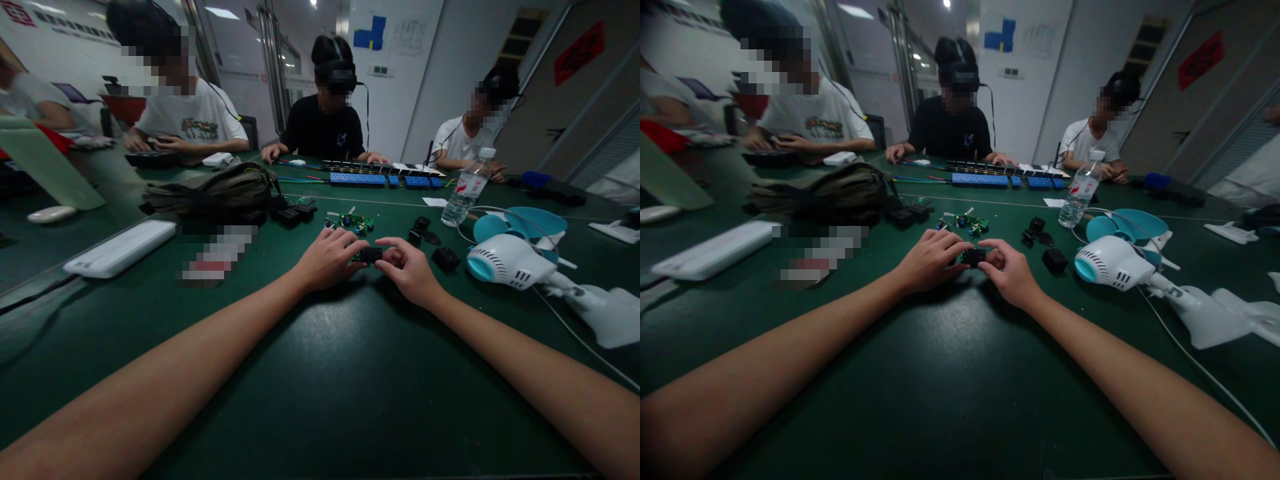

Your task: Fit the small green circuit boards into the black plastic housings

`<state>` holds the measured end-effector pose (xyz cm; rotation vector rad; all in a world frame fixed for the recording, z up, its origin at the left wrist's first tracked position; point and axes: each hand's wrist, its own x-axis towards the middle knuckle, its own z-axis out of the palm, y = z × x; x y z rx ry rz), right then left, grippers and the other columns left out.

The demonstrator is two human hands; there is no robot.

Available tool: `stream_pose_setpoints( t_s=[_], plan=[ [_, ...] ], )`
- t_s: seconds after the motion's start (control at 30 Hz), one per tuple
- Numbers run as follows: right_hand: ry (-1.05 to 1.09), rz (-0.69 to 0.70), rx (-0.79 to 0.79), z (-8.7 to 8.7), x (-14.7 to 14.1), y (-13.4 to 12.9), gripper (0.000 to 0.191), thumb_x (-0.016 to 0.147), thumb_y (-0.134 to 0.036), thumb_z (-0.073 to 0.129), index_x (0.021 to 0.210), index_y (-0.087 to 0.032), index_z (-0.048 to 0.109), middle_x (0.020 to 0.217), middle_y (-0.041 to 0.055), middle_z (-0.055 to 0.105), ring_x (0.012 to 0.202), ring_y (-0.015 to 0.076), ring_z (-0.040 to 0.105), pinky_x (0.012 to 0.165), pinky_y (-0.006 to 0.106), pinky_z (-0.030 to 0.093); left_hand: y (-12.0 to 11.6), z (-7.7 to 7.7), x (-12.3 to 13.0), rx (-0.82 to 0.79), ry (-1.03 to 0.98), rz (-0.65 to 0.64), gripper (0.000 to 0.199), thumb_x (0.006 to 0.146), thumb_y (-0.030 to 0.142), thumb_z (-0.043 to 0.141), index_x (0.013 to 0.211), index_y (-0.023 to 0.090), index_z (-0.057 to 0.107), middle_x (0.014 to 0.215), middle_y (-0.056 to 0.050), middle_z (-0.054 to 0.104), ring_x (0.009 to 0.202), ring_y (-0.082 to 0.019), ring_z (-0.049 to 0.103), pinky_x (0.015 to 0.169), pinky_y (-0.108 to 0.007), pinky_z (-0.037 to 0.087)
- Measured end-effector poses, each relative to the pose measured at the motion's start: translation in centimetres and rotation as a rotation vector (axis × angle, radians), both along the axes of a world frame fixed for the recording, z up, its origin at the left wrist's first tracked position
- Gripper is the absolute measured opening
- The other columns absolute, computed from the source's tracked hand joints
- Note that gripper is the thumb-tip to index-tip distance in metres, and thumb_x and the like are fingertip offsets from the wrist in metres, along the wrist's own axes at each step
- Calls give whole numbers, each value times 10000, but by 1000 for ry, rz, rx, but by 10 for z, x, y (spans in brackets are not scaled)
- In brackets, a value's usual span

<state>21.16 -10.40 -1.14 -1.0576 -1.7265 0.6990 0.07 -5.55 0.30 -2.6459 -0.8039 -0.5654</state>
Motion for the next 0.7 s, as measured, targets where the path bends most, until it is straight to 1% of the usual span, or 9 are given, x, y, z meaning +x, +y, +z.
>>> stream_pose_setpoints(
  t_s=[0.1,0.2,0.37,0.53,0.7],
  plan=[
    [-65,-21,57,-1,3,1,368,810,-304,670,1149,-188,587,697,-32,587,618,141,546,608,275,432,1,-1,-1,24,-29,-1,339,974,391,543,1243,190,591,1089,-99,659,998,-250,553,838,-365,357],
    [-151,-37,91,-1,6,2,369,808,-313,688,1143,-189,596,679,-36,601,579,135,531,588,267,428,1,-2,-1,33,-48,-8,357,974,418,544,1238,182,590,1080,-97,664,979,-247,559,831,-362,363],
    [-209,-91,123,1,7,2,339,819,-304,693,1125,-187,608,652,-35,609,564,137,543,587,258,436,2,-2,-1,8,-69,-55,338,980,379,537,1229,152,573,1052,-102,666,952,-236,574,805,-341,395],
    [-244,-86,158,1,8,3,358,825,-286,687,1161,-192,607,641,-45,608,559,132,551,598,248,442,3,-3,-1,-21,-113,-104,318,982,352,532,1213,135,559,1027,-104,664,938,-226,588,811,-333,439],
    [-284,-65,200,1,10,3,343,842,-294,678,1163,-186,619,639,-44,603,545,125,544,595,244,438,2,-3,-1,-25,-115,-117,311,978,345,539,1208,137,557,1020,-100,666,931,-225,601,808,-332,459]
  ],
)
